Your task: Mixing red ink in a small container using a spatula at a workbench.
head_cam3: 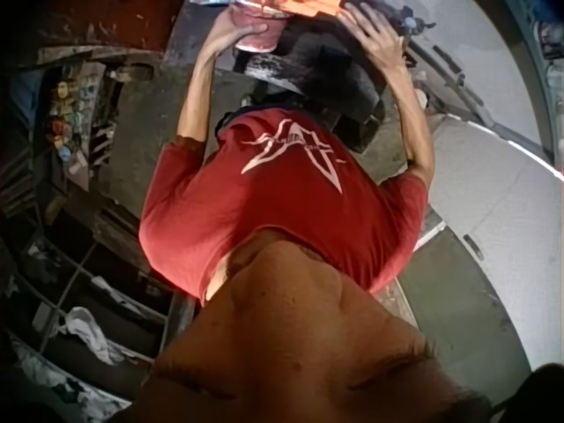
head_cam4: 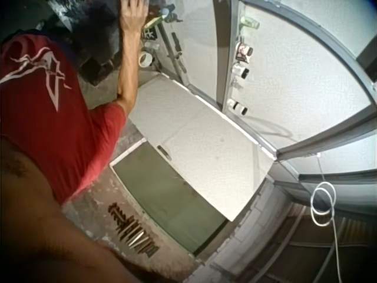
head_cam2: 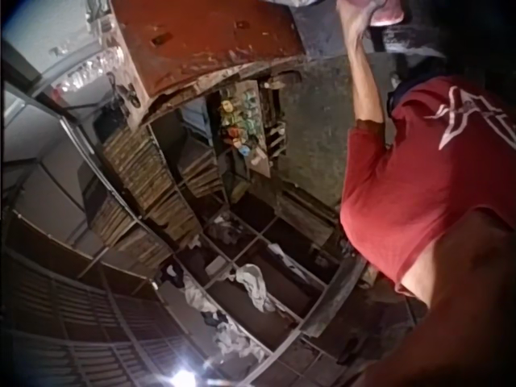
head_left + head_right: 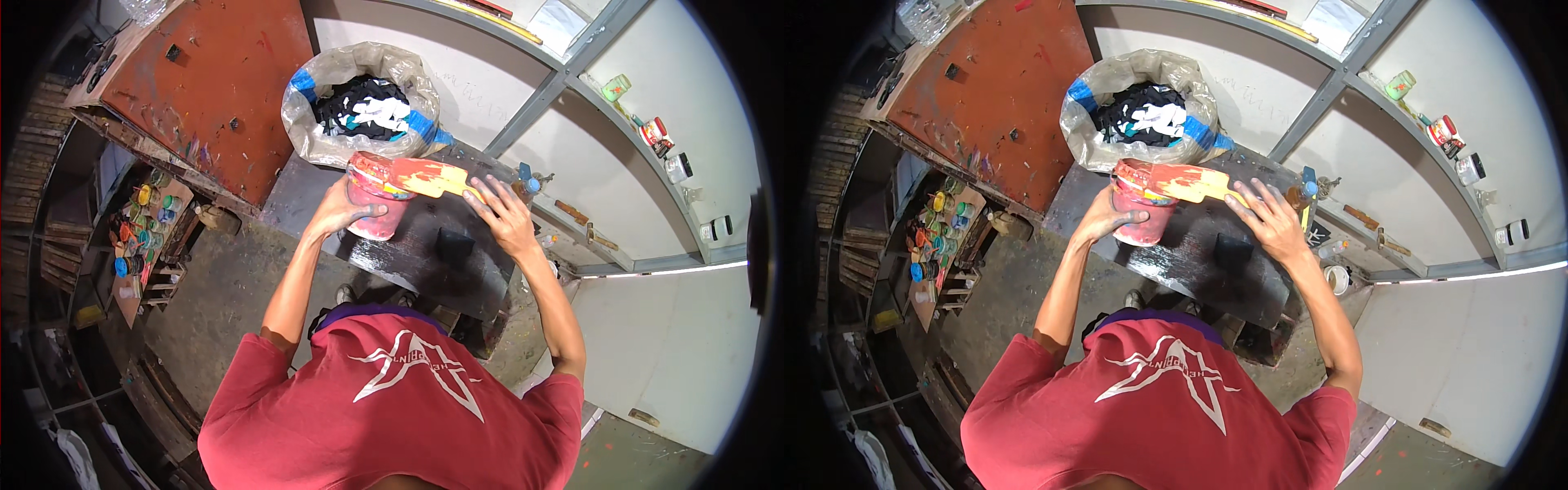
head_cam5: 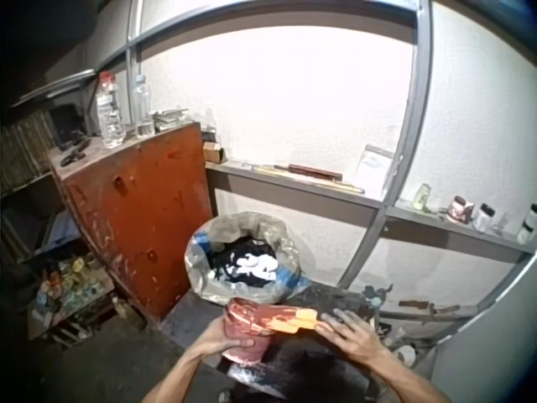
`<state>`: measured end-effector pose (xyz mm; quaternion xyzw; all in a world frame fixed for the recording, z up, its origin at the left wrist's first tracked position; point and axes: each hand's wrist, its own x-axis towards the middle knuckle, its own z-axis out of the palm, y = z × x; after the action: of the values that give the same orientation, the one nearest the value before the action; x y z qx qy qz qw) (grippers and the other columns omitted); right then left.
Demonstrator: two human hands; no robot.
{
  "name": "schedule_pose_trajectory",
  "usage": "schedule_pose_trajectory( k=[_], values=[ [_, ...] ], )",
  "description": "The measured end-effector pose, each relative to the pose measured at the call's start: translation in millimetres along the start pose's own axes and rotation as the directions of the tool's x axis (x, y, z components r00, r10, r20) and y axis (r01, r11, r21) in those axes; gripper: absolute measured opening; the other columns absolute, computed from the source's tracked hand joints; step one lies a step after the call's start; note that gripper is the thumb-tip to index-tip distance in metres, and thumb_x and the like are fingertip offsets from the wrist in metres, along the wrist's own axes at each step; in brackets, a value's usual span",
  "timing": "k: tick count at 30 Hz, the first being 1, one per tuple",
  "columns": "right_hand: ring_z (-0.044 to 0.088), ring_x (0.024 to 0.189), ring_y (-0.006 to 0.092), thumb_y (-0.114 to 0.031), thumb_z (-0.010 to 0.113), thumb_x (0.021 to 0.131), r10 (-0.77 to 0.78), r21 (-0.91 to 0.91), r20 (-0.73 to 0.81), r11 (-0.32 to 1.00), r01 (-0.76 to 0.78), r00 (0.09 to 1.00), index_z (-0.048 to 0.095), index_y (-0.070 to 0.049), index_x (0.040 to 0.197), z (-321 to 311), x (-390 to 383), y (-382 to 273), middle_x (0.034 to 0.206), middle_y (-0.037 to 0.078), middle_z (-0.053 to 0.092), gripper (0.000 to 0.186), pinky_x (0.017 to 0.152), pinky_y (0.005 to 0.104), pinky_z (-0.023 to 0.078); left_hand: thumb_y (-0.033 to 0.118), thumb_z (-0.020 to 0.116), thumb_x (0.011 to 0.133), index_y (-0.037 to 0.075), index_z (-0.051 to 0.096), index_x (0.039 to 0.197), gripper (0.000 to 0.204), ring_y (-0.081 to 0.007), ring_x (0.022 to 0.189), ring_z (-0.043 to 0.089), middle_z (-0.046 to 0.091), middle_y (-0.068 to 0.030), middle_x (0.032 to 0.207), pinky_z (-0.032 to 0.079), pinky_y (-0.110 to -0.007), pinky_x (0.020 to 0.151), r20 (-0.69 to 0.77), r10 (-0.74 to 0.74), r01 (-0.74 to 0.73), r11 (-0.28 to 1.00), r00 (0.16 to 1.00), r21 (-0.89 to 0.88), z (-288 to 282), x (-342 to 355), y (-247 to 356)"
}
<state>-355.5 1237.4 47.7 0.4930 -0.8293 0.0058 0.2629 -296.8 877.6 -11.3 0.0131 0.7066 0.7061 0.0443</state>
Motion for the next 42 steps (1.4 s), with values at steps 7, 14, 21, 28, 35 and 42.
schedule_pose_trajectory(
  k=[7,14,21,28,35,42],
  values=[
    [0.065,0.120,0.0292,-0.013,0.062,0.087,0.074,-0.094,-0.117,0.992,-0.086,0.990,0.067,-0.021,0.135,-44.1,16.5,-9.8,0.139,0.006,0.064,0.049,0.086,0.0368,0.057,0.040,0.099,0.057,-0.003,0.051,0.139,0.105,-0.0287,0.121,0.066,0.068,-0.0193,0.129,0.050,-0.041,0.105,-0.219,0.075,-0.012,0.961,0.973,0.275,10.8,-2.3,11.6],
    [0.066,0.118,0.0267,-0.016,0.065,0.089,0.077,-0.133,-0.053,0.988,-0.083,0.996,0.066,-0.024,0.136,-40.4,5.3,-9.0,0.140,0.003,0.063,0.048,0.075,0.0324,0.055,0.047,0.097,0.054,-0.003,0.052,0.137,0.106,-0.0354,0.117,0.068,0.070,-0.0218,0.123,0.052,-0.043,0.102,-0.311,0.133,0.003,0.916,0.941,0.401,9.6,-10.1,23.1],
    [0.066,0.116,0.0262,-0.016,0.064,0.089,0.066,-0.136,-0.070,0.988,-0.075,0.995,0.067,-0.024,0.136,-36.4,7.3,-10.8,0.141,0.003,0.063,0.048,0.074,0.0321,0.055,0.048,0.097,0.053,-0.004,0.052,0.135,0.107,-0.0361,0.115,0.068,0.070,-0.0229,0.123,0.052,-0.043,0.101,-0.348,0.131,0.007,0.929,0.928,0.369,8.1,-14.0,26.2],
    [0.066,0.117,0.0272,-0.012,0.060,0.088,0.039,-0.151,-0.043,0.988,-0.045,0.998,0.066,-0.023,0.137,-41.7,17.9,-21.8,0.142,0.003,0.062,0.050,0.081,0.0339,0.056,0.049,0.097,0.053,-0.006,0.054,0.126,0.101,-0.0404,0.111,0.068,0.070,-0.0259,0.117,0.053,-0.045,0.097,-0.376,0.143,0.059,0.877,0.915,0.476,10.0,-22.5,36.1],
    [0.060,0.125,0.0329,-0.009,0.058,0.087,0.047,-0.211,0.033,0.977,-0.039,0.998,0.063,-0.019,0.139,-59.6,31.8,-44.2,0.144,0.009,0.059,0.053,0.102,0.0444,0.050,0.047,0.096,0.053,-0.007,0.050,0.128,0.103,-0.0433,0.112,0.065,0.065,-0.0283,0.121,0.053,-0.048,0.095,-0.390,0.160,0.111,0.801,0.907,0.588,22.2,-24.8,43.4],
    [0.062,0.124,0.0312,-0.006,0.061,0.084,0.110,-0.166,0.010,0.980,-0.107,0.994,0.064,-0.019,0.138,-78.2,53.9,-56.3,0.142,0.008,0.061,0.056,0.097,0.0421,0.054,0.045,0.096,0.053,-0.007,0.049,0.129,0.104,-0.0430,0.113,0.065,0.064,-0.0282,0.123,0.053,-0.048,0.097,-0.414,0.195,0.102,0.797,0.889,0.595,14.5,-20.2,45.0]
  ],
)
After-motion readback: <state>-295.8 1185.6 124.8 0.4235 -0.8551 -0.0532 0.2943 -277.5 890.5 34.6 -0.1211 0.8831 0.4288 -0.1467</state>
